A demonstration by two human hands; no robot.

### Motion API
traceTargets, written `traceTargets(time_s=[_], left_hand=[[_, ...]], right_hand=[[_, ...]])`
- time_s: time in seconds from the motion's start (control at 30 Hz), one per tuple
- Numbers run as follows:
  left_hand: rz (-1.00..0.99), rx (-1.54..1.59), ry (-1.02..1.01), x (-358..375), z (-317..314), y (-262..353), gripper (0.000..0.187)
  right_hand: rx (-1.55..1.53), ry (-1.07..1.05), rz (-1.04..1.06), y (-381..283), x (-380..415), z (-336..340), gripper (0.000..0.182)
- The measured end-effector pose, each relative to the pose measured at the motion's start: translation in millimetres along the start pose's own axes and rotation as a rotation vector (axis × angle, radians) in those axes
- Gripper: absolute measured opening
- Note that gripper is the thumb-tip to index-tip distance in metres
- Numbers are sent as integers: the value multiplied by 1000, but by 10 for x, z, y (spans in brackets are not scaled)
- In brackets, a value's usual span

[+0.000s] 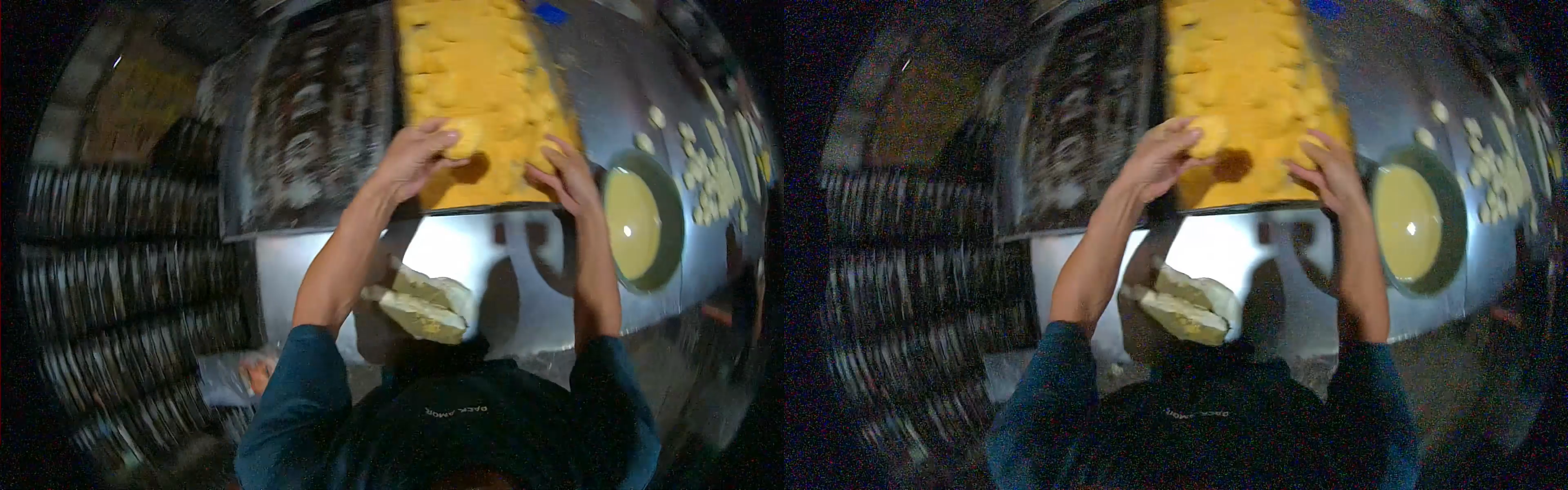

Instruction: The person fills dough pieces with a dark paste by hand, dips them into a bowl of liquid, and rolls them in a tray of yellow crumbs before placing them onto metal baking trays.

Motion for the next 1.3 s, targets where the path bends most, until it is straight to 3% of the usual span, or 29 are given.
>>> traceTargets(time_s=[0.07,0.13,0.2,0.27,0.33,0.37,0.4,0.47,0.5,0.53,0.6,0.67,0.73,0.8,0.87,0.93,0.97,1.0,1.07,1.13,1.2,1.3], left_hand=[[6,-141,58,318,259,291,41],[-123,-342,150,712,876,596,41],[9,-426,380,1308,1461,950,36],[75,-638,457,1395,2057,1272,30],[164,-829,409,1414,2584,1406,24],[201,-887,415,1398,2773,1421,24],[186,-880,413,1380,2892,1462,24],[229,-1350,234,1315,2987,1422,30],[201,-1678,307,1290,3083,1466,34],[203,-1658,302,1328,3180,1367,34],[41,-1731,520,1574,2803,1540,36],[71,-1712,500,1656,2664,1426,30],[-145,-1895,431,1593,2592,1421,23],[-152,-1884,349,1660,2604,1483,20],[99,-1919,81,1656,2707,1289,33],[31,-1914,79,1739,2573,1328,44],[-27,-1899,79,1789,2467,1343,56],[-32,-1894,66,1841,2369,1326,56],[427,-1808,30,1954,2518,1050,83],[500,-1753,-37,1943,2795,844,90],[592,-1821,-23,1935,2713,900,90],[480,-1851,31,1906,2401,1150,73]], right_hand=[[-76,-93,13,-41,32,-378,41],[35,-252,-4,-40,148,-962,42],[155,-343,-57,75,261,-1708,38],[290,-488,-84,172,61,-2379,35],[543,-635,5,455,-96,-3157,33],[1001,-653,458,478,-242,-3503,34],[1149,-601,484,568,-198,-3787,35],[1252,-789,954,874,-97,-4248,34],[1267,-795,944,952,-133,-4254,34],[1337,-838,927,1091,-126,-4235,35],[1416,-887,880,1211,-70,-4243,37],[1453,-747,946,1190,-60,-4213,37],[1586,-753,950,1233,-97,-4275,39],[1539,-858,729,1221,-99,-4355,41],[1552,-928,779,1371,-125,-4341,44],[1580,-978,826,1412,-120,-4282,48],[1601,-980,980,1386,-17,-4270,52],[1618,-987,1130,1393,58,-4240,57],[1689,-1037,1031,1551,-98,-4136,64],[1658,-1110,924,1677,-135,-4071,71],[1655,-1050,947,1674,-98,-4103,72],[1556,-970,776,1379,20,-3984,64]])
Point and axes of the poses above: each hand's wrist, its own x-axis away from the middle knuckle, its own z-axis out of the back of the hand, y = z × x, the point moved 9 cm from there along -x, towards the middle knuckle
